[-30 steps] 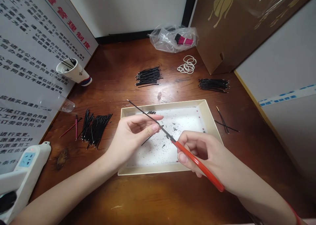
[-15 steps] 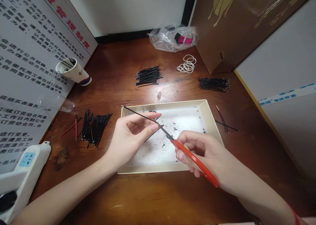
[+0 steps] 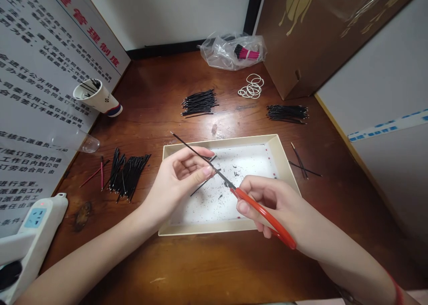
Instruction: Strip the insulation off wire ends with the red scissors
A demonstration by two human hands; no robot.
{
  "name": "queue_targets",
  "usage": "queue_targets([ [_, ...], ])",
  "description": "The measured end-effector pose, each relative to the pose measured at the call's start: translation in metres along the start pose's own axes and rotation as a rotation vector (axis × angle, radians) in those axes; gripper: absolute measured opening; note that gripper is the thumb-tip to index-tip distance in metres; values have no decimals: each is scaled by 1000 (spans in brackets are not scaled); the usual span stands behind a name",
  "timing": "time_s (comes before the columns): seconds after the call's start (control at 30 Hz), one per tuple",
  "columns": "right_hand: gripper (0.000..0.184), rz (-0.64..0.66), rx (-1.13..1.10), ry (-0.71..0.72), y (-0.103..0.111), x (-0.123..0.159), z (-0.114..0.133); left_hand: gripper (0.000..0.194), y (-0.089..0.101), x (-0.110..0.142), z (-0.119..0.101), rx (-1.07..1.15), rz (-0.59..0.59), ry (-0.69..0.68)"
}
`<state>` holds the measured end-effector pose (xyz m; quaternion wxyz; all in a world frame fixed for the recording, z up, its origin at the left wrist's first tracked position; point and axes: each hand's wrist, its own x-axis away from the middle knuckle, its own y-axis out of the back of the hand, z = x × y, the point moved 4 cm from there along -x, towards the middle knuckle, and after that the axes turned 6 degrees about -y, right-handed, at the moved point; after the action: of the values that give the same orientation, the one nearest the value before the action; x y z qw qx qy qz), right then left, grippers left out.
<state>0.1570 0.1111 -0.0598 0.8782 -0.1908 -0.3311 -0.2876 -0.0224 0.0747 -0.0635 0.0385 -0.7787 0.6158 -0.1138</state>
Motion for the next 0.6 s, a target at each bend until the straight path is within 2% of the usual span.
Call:
queue_targets([
  [0.13,40,-70,117,59,6,4,4,19,-1,-1,1,43,7,21],
  [0.2,33,-225,258,162,13,7,8,18,0,-1,1,55,6,33],
  [0.27,19,-442,467,264,22,9,12,19,0,-1,2,59,1,49],
  [0.33,6,-618,723,308,26,7,12,22,0,-1,2,59,2,60],
  [0.37,8,-662,842,301,26,4,11,22,0,-1,2,52,5,63],
  [0.43,15,-718,1030,269,26,-3,8,21,0,-1,3,19,15,60],
  [0.5,19,-764,1122,288,25,-7,9,20,-1,-1,3,-31,32,51],
  [0.6,17,-773,1048,515,15,-3,19,23,-4,0,3,-89,64,46],
])
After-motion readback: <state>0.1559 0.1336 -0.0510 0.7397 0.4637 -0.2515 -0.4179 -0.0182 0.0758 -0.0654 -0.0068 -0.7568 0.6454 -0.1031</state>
